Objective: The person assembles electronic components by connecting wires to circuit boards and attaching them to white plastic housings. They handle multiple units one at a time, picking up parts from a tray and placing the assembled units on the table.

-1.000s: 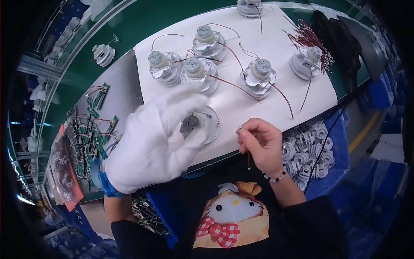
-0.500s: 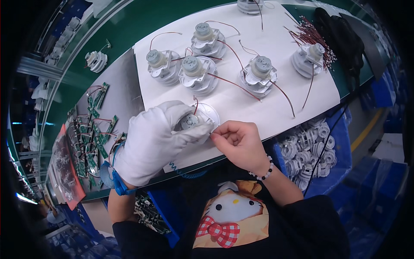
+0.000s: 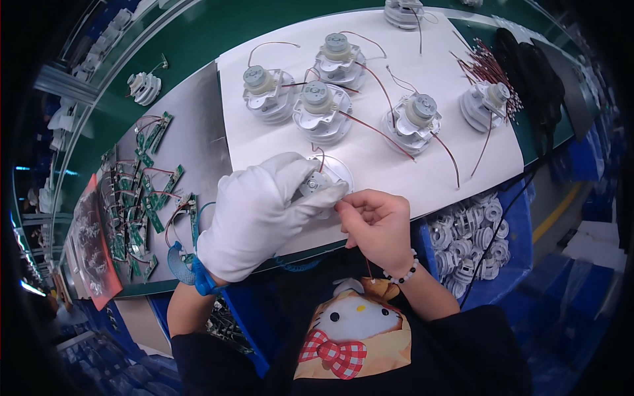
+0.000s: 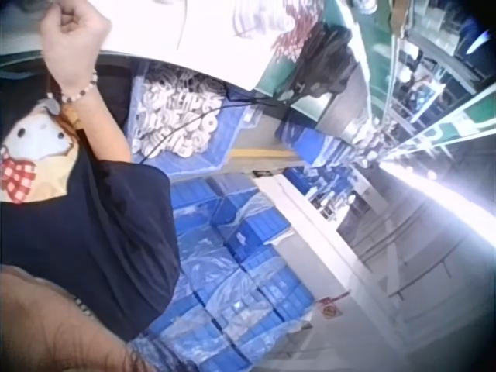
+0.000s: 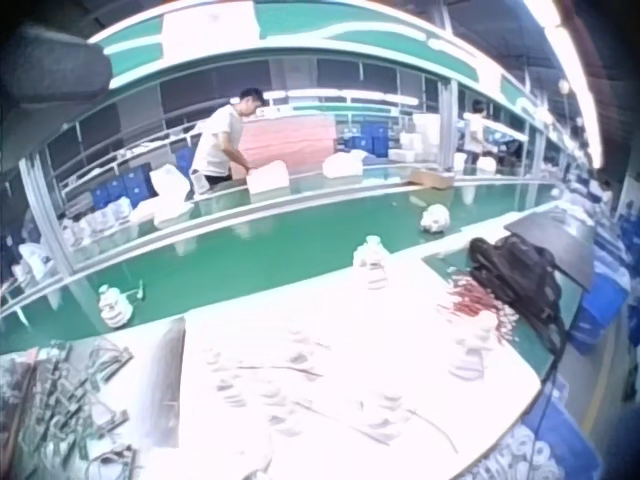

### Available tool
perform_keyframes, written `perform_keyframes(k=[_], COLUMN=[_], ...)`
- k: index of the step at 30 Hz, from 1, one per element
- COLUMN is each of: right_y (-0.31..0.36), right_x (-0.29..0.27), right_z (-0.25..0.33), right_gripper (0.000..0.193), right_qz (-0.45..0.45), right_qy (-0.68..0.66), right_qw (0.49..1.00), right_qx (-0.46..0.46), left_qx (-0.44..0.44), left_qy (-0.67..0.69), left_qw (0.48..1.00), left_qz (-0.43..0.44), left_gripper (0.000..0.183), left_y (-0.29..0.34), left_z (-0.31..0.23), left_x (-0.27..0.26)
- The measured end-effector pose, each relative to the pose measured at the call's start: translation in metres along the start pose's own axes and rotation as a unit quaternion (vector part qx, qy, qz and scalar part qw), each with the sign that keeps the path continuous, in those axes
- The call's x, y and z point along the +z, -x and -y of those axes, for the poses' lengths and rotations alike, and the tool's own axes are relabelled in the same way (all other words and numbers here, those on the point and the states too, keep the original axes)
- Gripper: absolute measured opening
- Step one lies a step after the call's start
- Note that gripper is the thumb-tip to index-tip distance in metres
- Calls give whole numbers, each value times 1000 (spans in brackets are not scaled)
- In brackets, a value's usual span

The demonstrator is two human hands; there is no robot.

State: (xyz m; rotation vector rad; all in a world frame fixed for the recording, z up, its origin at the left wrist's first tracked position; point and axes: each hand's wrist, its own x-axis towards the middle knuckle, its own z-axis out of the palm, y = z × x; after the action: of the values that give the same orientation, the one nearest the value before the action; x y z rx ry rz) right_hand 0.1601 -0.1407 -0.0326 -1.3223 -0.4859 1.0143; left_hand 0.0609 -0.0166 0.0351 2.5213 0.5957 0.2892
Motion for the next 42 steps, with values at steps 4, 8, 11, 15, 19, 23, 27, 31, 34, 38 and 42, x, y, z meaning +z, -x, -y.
perform_keyframes(k=[4, 8, 11, 15, 19, 23, 27, 31, 34, 38, 42], right_y=[-1, 2, 1, 19, 37, 38, 33, 31, 29, 30, 32], right_x=[0, 3, -1, -8, -41, -43, -37, -29, -27, -30, -29], right_z=[2, 4, -3, 6, 6, -2, -3, -3, -5, -4, -5], right_gripper=[10, 11, 13, 20, 21, 19, 15, 12, 11, 11, 10], right_qz=[-2, -1, 11, 5, 76, 170, 203, 219, 219, 213, 211], right_qy=[0, 29, 37, 30, 43, 1, -28, -26, -29, -42, -41], right_qw=[1000, 1000, 999, 999, 995, 979, 971, 967, 970, 968, 967], right_qx=[-2, 2, -11, -42, 49, 112, 121, 124, 103, 125, 136], left_qx=[37, 69, 43, 23, -171, -258, -367, -201, -199, -235, -109], left_qy=[-38, -19, -39, -52, -116, -138, -52, -75, -88, -24, 41], left_qw=[998, 995, 994, 955, 914, 934, 913, 963, 966, 948, 965], left_qz=[-34, -72, -91, -290, -350, -203, -171, -166, -139, -212, -233], left_gripper=[18, 21, 32, 33, 17, 19, 22, 25, 20, 10, 15], left_y=[1, 10, 21, 67, 149, 193, 184, 162, 152, 146, 131], left_z=[6, 13, 13, 3, 42, 77, 80, 53, 39, 54, 79], left_x=[4, 8, 0, -34, -65, -50, -29, -2, -15, -60, -78])
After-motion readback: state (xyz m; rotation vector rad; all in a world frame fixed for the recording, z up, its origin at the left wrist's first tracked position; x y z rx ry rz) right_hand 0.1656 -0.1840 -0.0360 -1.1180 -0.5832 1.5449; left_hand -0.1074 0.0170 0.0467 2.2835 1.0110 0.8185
